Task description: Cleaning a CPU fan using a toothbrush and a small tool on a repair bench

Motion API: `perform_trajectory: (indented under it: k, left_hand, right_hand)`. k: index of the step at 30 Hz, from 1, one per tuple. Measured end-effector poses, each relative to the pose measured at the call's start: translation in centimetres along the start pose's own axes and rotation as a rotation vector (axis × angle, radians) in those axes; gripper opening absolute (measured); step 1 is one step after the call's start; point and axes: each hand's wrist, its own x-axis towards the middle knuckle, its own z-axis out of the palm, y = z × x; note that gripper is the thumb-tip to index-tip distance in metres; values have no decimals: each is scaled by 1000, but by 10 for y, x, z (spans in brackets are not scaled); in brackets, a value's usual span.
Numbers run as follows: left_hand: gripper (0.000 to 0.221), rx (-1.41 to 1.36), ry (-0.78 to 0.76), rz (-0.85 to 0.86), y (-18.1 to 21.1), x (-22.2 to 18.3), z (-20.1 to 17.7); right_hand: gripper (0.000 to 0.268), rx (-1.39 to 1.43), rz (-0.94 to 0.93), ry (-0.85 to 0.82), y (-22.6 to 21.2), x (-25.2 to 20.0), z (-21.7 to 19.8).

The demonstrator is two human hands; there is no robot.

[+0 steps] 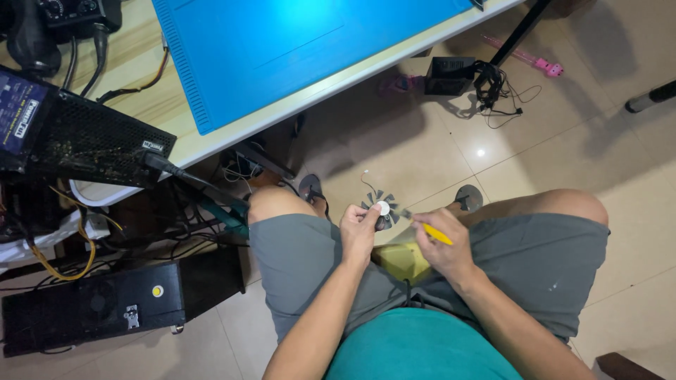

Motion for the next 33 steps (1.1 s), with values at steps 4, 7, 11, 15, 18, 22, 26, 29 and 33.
perform_trajectory:
  k: [4, 7, 11, 15, 18, 22, 26, 29, 33]
  left_hand:
    - [31, -40, -39, -16, 7, -3, 3]
    - [39, -94, -73, -9, 28, -19, 5]
    - [39, -115, -124, -31, 36, -24, 9]
    - [33, -147, -72, -46, 7, -6, 4]
    - [32, -127, -33, -42, 11, -9, 2]
    - [33, -157, 10, -46, 14, -10, 4]
    - [33, -71, 13, -29, 2, -5, -2]
    - [34, -113, 28, -24, 17, -12, 2]
    - [31, -107, 5, -7, 15, -9, 1]
  right_hand:
    - [10, 10, 15, -9, -4, -5, -1]
    - [8, 20, 8, 36, -3, -3, -2]
    - [9, 8, 23, 60, -5, -2, -5]
    - [9, -63, 68, 89, -1, -1, -11]
    - [8, -65, 82, 106, 1, -4, -10]
    - [11, 26, 86, 22, 15, -19, 6]
    - [13, 72, -1, -96, 6, -13, 14]
    - [17, -131, 13, 24, 28, -21, 11]
    - [11, -106, 2, 49, 30, -23, 13]
